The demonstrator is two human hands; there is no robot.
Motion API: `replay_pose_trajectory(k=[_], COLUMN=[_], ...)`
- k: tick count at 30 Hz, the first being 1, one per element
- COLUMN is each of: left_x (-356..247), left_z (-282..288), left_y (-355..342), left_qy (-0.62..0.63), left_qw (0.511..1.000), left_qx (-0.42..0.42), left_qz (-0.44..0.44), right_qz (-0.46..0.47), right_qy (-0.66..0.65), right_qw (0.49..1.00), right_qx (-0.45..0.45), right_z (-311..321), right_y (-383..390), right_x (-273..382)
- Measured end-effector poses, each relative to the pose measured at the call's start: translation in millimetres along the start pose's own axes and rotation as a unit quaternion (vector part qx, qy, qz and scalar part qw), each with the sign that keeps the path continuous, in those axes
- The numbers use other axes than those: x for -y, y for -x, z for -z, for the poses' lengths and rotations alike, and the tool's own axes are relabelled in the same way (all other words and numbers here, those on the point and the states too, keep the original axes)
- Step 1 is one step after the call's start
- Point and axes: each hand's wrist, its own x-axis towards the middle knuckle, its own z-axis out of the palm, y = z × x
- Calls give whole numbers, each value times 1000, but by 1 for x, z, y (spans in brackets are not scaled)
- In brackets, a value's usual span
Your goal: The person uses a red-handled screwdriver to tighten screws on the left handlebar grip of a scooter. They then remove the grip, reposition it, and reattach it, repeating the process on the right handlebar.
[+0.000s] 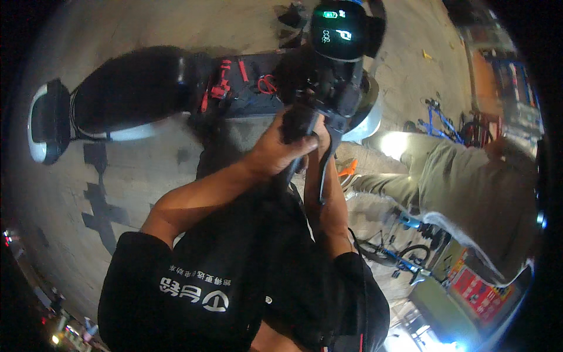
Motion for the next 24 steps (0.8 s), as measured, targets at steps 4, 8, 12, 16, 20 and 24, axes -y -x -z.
replay_pose_trajectory(k=[4, 8, 12, 16, 20, 24], left_x=[-24, -30, -29, -32, -36, -40], left_z=[0, -4, 5, 5, -5, -8], left_y=[6, 6, 5, 2, 0, -2], left_qy=[14, 30, 13, -24, -99, -157], left_qw=[996, 997, 998, 998, 994, 987], left_qx=[-6, -3, -1, -6, -38, -23], left_qz=[86, 72, 67, 51, 2, 12], right_qz=[46, -10, 11, 125, 63, 61], right_qy=[-34, 97, 166, 187, 184, 237], right_qw=[998, 985, 962, 966, 980, 970], right_qx=[-7, -143, -218, -124, -45, 3], right_z=[7, 31, 40, 11, -32, -39], right_y=[-12, 24, 63, 81, 79, 70], right_x=[-4, 26, 75, 118, 128, 126])
